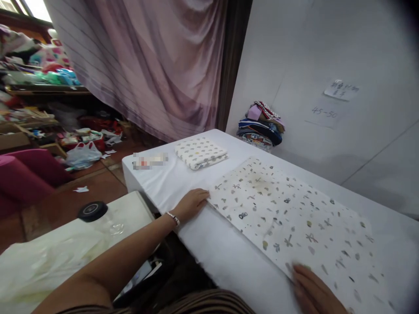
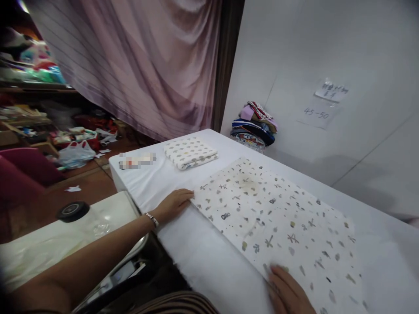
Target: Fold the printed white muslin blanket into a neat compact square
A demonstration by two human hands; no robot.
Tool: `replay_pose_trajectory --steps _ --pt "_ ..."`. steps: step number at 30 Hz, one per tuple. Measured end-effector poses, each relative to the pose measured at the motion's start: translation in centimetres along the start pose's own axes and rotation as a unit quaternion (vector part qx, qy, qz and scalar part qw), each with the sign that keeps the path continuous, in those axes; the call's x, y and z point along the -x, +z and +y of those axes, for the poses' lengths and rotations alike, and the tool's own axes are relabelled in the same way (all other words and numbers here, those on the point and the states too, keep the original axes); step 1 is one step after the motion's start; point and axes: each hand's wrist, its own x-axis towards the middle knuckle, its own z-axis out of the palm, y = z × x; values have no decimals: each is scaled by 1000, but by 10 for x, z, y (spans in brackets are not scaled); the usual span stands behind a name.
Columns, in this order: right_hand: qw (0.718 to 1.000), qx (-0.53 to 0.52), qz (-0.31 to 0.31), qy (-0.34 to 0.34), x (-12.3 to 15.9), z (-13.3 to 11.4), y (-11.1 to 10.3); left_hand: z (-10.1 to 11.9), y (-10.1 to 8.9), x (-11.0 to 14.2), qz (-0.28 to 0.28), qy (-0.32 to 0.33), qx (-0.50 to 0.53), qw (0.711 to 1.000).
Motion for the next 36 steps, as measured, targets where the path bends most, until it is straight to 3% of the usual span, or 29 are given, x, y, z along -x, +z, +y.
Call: replay_pose_trajectory --steps 7,13,18,23,31,36 --pt "999 13 -39 36 -90 -77 14 -5 -5 -4 -20 24 -2 999" --pt "999 -2 -39 -22 -166 -128 24 1 -4 -12 -40 76 -64 994" --pt "998 30 -24 -41 -212 -164 37 1 2 -21 -64 41 -113 991" --pt "994 105 -9 -17 -234 -180 52 -4 4 -20 -47 6 -94 994" --pt "983 185 16 -3 -242 -177 81 -6 -2 -30 -122 -51 -94 987" --pt "982 187 25 -11 -251 -182 93 -17 0 -26 -127 -121 -56 983"
